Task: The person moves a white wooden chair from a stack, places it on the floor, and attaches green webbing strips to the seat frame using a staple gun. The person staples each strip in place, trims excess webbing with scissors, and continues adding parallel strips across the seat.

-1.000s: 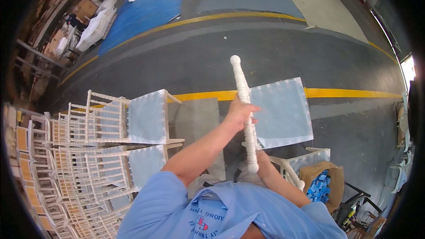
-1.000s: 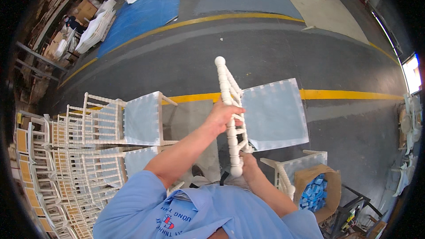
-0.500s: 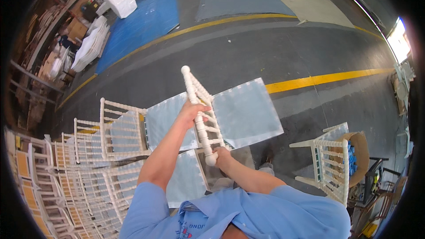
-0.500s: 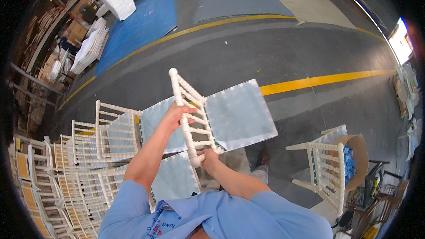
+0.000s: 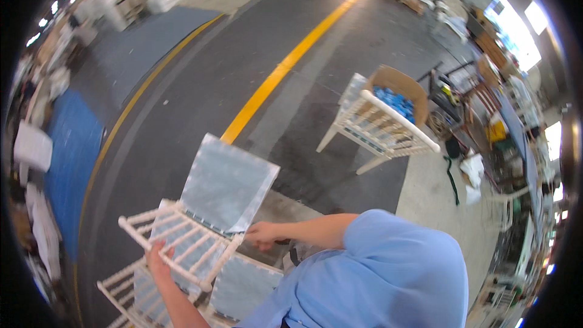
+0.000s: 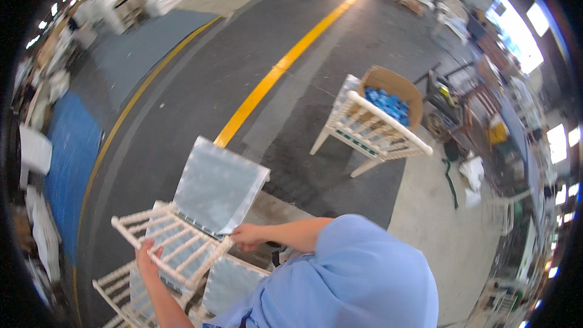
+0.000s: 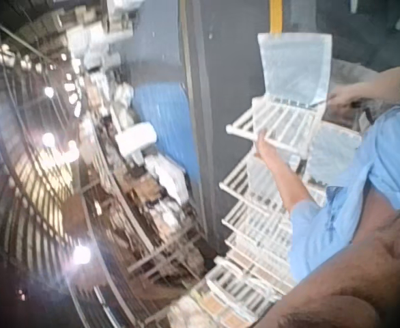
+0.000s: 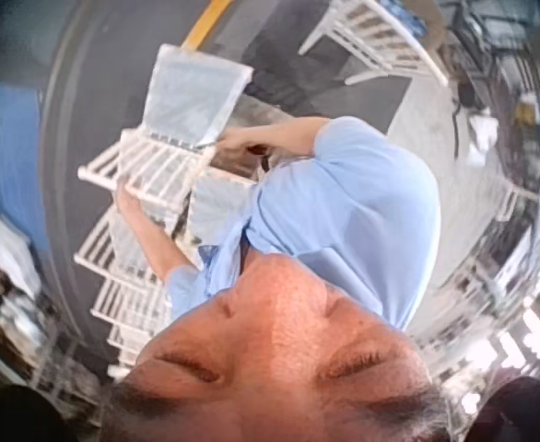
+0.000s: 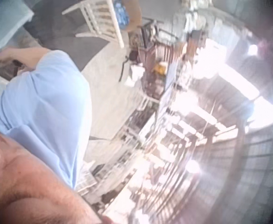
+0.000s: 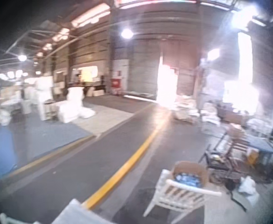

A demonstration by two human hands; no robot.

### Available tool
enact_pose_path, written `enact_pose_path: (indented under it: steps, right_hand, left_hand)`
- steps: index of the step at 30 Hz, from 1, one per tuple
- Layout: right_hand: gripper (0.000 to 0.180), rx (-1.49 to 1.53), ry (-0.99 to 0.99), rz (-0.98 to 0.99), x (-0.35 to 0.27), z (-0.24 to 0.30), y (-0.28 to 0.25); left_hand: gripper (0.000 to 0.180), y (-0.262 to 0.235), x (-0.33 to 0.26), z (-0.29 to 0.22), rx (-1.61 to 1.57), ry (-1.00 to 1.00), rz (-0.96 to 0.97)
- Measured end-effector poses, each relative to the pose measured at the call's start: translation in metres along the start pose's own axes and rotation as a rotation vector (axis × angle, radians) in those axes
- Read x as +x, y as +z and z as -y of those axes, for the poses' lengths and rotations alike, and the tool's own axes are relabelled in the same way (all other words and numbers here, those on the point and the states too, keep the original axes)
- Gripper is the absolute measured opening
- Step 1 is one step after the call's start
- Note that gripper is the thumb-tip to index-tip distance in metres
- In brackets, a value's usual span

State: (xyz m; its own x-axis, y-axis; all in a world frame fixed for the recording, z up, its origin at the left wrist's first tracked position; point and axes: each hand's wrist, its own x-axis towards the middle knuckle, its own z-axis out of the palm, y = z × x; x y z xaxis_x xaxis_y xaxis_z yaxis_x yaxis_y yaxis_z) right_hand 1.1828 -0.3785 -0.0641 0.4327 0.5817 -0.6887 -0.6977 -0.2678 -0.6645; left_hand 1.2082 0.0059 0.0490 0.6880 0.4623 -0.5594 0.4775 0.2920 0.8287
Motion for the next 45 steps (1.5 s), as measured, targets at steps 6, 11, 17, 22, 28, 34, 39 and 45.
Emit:
enact_pose_path:
  steps: [6, 11, 17, 22, 28, 34, 39, 45]
  right_hand:
    - [0.045, 0.403, 0.390, -0.945, -0.266, -0.187, -0.212]
    - [0.067, 0.986, 0.219, -1.505, -0.474, -0.277, -0.302]
    - [0.094, 1.372, -0.018, -1.070, -0.518, -0.313, -0.431]
    - [0.072, 1.303, -0.298, -0.487, -0.454, -0.289, -0.525]
    - [0.035, 1.082, -0.279, -0.404, -0.416, -0.276, -0.538]
    - [0.019, 0.676, -0.485, -0.427, -0.451, -0.296, -0.528]
    - [0.023, 0.845, -0.316, -0.331, -0.463, -0.286, -0.461]
    - [0.016, 0.627, -0.315, -0.362, -0.451, -0.291, -0.346]
  left_hand:
    - [0.076, 0.057, -0.033, -0.001, 0.528, 0.512, -0.564]
    - [0.069, 0.163, -0.082, 0.065, 0.125, 0.371, -0.014]
    - [0.087, 0.507, -0.247, 0.159, -0.064, -0.139, 0.915]
    - [0.108, 0.739, -0.303, 0.190, 0.103, -0.288, 0.716]
    - [0.061, 0.807, -0.235, 0.230, -0.347, -0.087, 0.439]
    - [0.056, 0.826, -0.301, 0.236, -0.145, -0.169, 0.380]
    - [0.048, 0.715, -0.323, 0.219, -0.149, -0.181, 0.424]
    - [0.084, 0.566, -0.354, 0.194, -0.240, -0.179, 0.417]
